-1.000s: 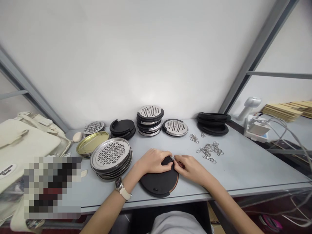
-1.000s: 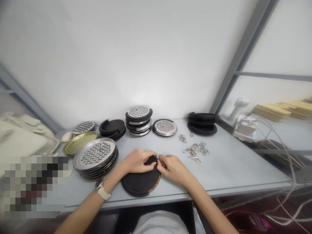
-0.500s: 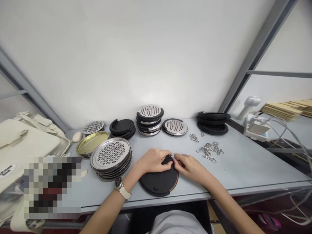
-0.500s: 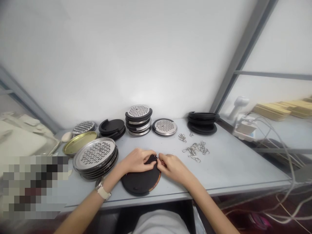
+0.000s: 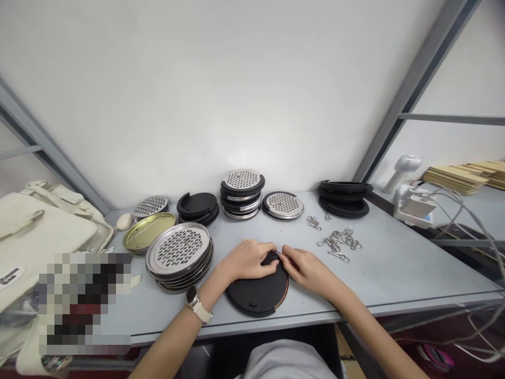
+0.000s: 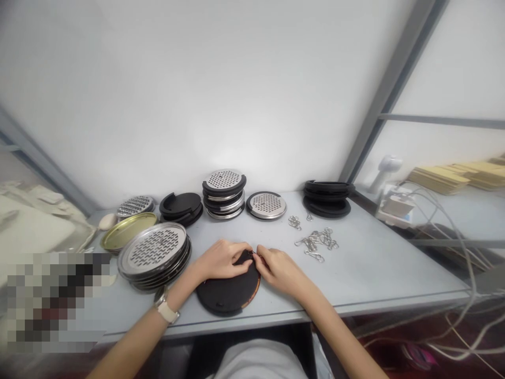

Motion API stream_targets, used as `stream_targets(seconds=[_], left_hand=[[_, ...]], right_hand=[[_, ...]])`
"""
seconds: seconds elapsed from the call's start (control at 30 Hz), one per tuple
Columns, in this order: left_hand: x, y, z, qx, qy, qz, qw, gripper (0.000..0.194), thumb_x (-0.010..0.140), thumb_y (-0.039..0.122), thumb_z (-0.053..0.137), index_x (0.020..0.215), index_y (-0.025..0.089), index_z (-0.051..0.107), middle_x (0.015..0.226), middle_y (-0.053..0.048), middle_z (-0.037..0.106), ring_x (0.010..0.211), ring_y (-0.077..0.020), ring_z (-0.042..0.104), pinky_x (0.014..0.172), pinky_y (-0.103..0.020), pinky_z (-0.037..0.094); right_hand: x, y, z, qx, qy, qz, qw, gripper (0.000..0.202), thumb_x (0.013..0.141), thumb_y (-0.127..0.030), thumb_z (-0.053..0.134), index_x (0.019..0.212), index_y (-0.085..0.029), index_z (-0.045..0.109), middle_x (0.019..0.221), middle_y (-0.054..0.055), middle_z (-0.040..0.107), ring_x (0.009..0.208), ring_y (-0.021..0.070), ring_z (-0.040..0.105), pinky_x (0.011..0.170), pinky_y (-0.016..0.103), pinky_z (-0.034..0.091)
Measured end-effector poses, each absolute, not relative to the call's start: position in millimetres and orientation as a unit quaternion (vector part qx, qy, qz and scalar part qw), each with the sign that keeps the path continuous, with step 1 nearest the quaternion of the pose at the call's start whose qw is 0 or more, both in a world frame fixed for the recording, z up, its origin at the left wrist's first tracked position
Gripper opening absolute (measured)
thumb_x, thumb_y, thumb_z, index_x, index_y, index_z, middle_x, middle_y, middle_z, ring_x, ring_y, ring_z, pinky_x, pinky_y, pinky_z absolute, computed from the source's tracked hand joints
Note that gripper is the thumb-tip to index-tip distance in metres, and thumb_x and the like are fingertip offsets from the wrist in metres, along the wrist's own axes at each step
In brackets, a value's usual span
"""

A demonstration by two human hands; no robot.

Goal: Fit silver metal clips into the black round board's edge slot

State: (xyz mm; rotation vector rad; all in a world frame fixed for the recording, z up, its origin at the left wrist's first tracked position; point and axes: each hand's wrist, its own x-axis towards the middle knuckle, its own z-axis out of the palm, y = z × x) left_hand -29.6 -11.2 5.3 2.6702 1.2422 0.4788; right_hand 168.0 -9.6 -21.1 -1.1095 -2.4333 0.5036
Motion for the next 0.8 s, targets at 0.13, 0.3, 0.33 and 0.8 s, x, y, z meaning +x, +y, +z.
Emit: stream_targets(seconds=[0.13,0.3,0.33,0.8], left_hand=[[-29.7,-11.8,5.9,0.891,0.418,0.161,0.079,0.020,0.082,0.034,0.052,0.097,0.022,0.058,0.064,0.004,0.056,0.055,-0.0117,0.050,0.055,-0.023,0.031],[-30.2,-12.2,6.4,0.889,0.421,0.159,0.085,0.022,0.083,0.037,0.051,0.099,0.022,0.057,0.063,0.004,0.057,0.056,-0.0129,0.052,0.055,-0.023,0.032],[-30.4,-12.1,6.5,0.888,0.422,0.159,0.086,0.023,0.084,0.038,0.051,0.100,0.023,0.056,0.063,0.004,0.057,0.056,-0.0131,0.052,0.055,-0.023,0.032],[-30.0,-12.5,8.2,0.881,0.435,0.156,0.101,0.023,0.084,0.040,0.052,0.100,0.024,0.058,0.062,0.004,0.056,0.055,-0.0123,0.052,0.055,-0.023,0.032]], right_hand=[[168.2,-9.9,-20.1,-0.400,-0.873,0.186,0.209,0.021,0.094,-0.026,0.033,0.075,-0.022,0.040,0.060,-0.003,0.048,0.051,0.0128,0.043,0.052,0.023,0.030],[168.3,-9.2,-19.2,-0.390,-0.879,0.179,0.209,0.020,0.092,-0.025,0.037,0.072,-0.022,0.040,0.059,-0.004,0.046,0.051,0.0122,0.040,0.052,0.023,0.029],[168.4,-9.1,-19.1,-0.388,-0.881,0.177,0.207,0.020,0.092,-0.025,0.037,0.072,-0.022,0.039,0.059,-0.004,0.046,0.052,0.0123,0.041,0.053,0.023,0.029],[168.1,-10.0,-17.7,-0.386,-0.882,0.175,0.205,0.019,0.089,-0.022,0.039,0.070,-0.021,0.040,0.061,-0.003,0.050,0.054,0.0122,0.043,0.054,0.023,0.030]])
